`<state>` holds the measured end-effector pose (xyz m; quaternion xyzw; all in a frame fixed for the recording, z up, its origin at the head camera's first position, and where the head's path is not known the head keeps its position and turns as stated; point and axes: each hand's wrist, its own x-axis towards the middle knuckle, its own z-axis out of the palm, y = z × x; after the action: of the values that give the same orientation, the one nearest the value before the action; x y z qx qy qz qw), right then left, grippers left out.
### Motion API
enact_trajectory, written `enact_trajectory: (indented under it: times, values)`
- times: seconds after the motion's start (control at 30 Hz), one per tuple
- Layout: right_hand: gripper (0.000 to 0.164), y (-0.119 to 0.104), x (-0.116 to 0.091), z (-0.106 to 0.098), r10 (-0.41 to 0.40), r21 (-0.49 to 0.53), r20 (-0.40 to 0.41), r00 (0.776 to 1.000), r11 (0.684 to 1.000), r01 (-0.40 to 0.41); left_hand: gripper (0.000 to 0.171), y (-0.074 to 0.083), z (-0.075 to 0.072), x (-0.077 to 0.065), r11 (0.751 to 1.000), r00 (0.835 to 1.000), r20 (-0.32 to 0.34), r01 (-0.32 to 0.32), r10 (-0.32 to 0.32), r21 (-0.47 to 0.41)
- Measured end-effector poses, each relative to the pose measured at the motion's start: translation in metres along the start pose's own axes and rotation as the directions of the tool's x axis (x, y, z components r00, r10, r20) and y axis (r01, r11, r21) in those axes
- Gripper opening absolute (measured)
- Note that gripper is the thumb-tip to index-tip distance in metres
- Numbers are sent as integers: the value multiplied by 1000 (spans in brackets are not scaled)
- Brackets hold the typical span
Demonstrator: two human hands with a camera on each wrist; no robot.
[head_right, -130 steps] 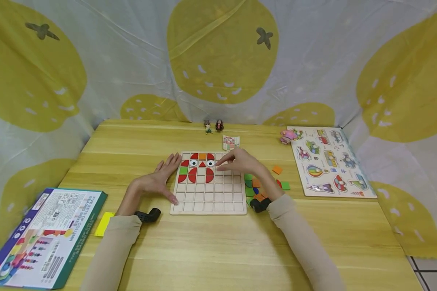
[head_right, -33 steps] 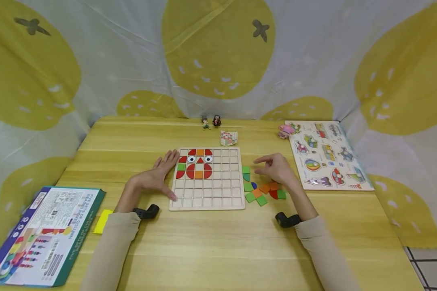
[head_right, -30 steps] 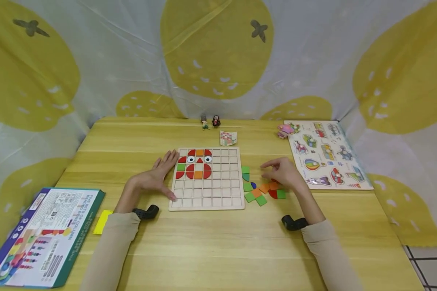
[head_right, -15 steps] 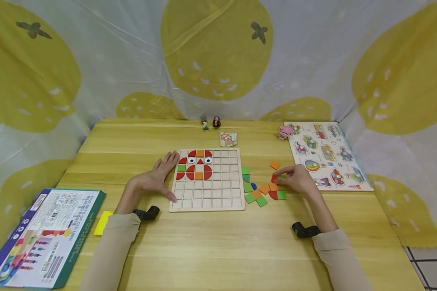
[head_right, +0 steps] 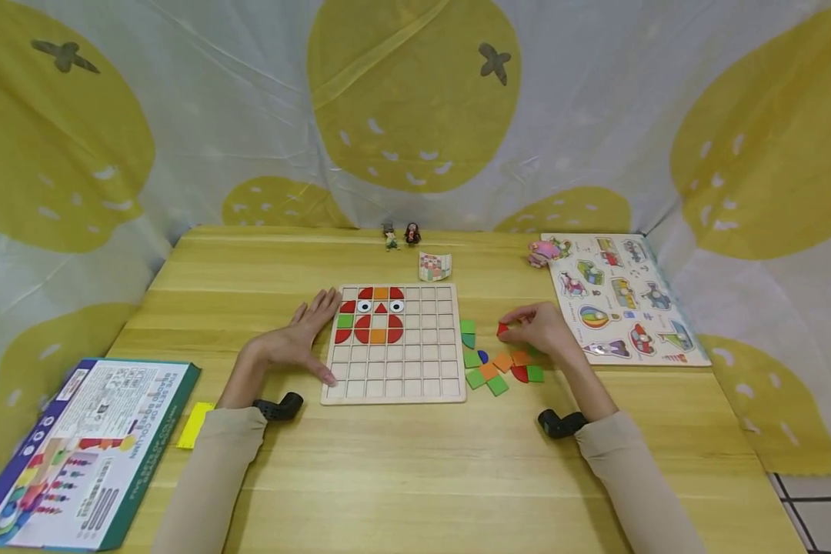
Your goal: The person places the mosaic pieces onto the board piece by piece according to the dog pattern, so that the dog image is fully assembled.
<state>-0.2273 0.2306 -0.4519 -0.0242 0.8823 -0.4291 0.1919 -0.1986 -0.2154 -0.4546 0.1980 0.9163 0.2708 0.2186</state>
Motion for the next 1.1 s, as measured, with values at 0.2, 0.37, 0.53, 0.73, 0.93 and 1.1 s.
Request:
enact_trajectory:
  times: [0.2,0.37,0.53,0.73,0.93,1.1]
  values:
    - [30,-6,6,6,-25,-44,-8,1000,999,25,148,1,-1,0,1000,1000,3,5,-5,5]
    - [26,-11,9,9,-64,-119,-5,998,991,63,148,-1,0,0,1000,1000,2,-1,1,-9]
    - [24,-36,15,21,-115,-58,10,993,992,115,150,-4,0,-1,1000,1000,-3,-4,4,-8]
    - [21,-81,34,56,-95,105,76,993,991,87,150,-4,0,-2,1000,1000,-6,-13,13,-1]
    - [22,-99,58,86,-101,85,31,994,992,98,151,-1,0,0,1000,1000,-3,-11,11,0]
    - [22,-101,66,93,-102,63,10,995,993,101,151,-1,0,0,1000,1000,-3,-8,8,-9]
